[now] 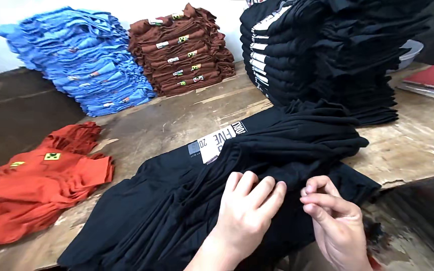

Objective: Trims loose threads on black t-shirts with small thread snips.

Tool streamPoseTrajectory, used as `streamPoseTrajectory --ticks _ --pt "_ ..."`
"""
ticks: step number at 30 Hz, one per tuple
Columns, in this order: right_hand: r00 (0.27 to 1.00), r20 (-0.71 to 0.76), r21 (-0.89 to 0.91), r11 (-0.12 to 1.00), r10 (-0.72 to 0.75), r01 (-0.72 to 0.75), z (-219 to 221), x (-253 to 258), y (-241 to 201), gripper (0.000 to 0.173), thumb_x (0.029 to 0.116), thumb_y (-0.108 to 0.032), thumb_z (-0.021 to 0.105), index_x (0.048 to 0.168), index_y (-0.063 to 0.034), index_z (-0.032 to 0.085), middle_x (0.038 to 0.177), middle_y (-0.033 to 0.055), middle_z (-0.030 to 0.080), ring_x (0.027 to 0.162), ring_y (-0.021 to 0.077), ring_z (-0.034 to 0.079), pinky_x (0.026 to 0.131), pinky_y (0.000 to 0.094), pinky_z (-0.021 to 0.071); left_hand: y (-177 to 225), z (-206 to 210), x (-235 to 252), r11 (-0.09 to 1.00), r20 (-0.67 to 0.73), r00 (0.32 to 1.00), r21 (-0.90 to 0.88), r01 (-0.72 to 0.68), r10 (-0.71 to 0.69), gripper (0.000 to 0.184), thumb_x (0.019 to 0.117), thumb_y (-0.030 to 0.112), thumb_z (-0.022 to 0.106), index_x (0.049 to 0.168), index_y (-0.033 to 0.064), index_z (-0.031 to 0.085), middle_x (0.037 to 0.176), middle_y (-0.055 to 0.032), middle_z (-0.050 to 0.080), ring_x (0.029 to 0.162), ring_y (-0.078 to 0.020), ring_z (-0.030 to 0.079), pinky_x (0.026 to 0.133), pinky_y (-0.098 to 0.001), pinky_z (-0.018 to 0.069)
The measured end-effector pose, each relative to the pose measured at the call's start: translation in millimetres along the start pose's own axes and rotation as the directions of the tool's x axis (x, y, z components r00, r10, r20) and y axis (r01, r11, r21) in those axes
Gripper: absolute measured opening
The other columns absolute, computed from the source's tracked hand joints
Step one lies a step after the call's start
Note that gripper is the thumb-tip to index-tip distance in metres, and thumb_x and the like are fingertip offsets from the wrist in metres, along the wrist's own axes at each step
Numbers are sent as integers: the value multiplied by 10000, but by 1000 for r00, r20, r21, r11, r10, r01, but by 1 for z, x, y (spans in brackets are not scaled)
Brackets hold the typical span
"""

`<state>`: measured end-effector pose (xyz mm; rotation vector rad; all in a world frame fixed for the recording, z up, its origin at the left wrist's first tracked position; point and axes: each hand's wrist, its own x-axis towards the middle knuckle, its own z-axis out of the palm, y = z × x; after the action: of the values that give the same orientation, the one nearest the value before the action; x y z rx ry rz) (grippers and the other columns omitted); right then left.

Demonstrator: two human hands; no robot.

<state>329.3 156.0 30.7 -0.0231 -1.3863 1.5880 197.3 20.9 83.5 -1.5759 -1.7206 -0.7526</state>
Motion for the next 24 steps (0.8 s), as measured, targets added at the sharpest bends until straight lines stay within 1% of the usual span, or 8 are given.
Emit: streamPoseTrajectory --ticks 4,8,11,14,16,19,22,24 --pt "977 181 -321 932 -111 165 -23 -15 -9 130 890 -319 811 994 -243 789 1043 -48 661 1012 65 619 881 211 531 -2 -21 -10 979 -3 980 -41 200 -200 183 971 292 695 1118 203 759 992 14 707 875 -135 629 780 -350 492" --pt "866 497 -772 480 50 416 -33 -40 -6 164 953 -357 700 1012 -221 770 995 -9 726 967 166 680 846 350 572 -5 -31 -30 895 234 865 80 438 -444 387 957 523 616 782 200 736 766 55 633 640 -56 605 526 -269 518" --pt "830 509 -784 520 225 340 -23 -42 -29 168 971 -319 708 934 -177 790 874 11 719 838 157 694 712 318 586 -9 -20 -33 854 570 728 -83 513 -381 376 991 480 580 1034 170 789 886 33 707 751 -84 670 660 -320 590" --pt "877 439 -810 509 198 290 0 -37 -34 444 887 -539 752 1066 -133 745 1081 107 717 990 230 705 764 387 615 -23 -20 -13 689 686 608 -213 693 -400 480 887 552 733 1053 102 715 700 35 616 632 -80 593 608 -305 537" --pt "887 458 -786 495 63 371 8 -40 -8 355 957 -431 693 1209 -182 714 1228 133 674 1088 235 686 827 354 619 -37 -27 6 688 645 618 -191 700 -450 539 831 504 809 1193 114 726 732 41 651 645 -68 606 615 -296 545" --pt "849 509 -664 563 -141 492 2 -46 3 224 950 -45 611 1069 -157 764 1056 48 741 937 158 688 780 262 580 -58 -22 28 829 511 738 -84 554 -441 359 833 197 846 1165 94 758 972 -43 732 821 -153 687 759 -400 598" --pt "824 558 -632 694 99 345 -4 -47 -44 175 962 -24 645 974 -129 784 1012 39 757 936 154 684 820 261 565 -66 5 26 871 371 807 10 492 -460 201 802 55 823 994 59 767 927 -109 726 851 -266 703 757 -508 586" --pt "697 579 -757 596 423 268 -6 -46 -68 139 996 -115 640 999 -112 779 1031 66 752 970 229 707 826 367 592 -68 21 18 879 353 815 47 474 -459 240 769 -5 779 996 55 726 929 -114 702 827 -294 694 688 -528 575"
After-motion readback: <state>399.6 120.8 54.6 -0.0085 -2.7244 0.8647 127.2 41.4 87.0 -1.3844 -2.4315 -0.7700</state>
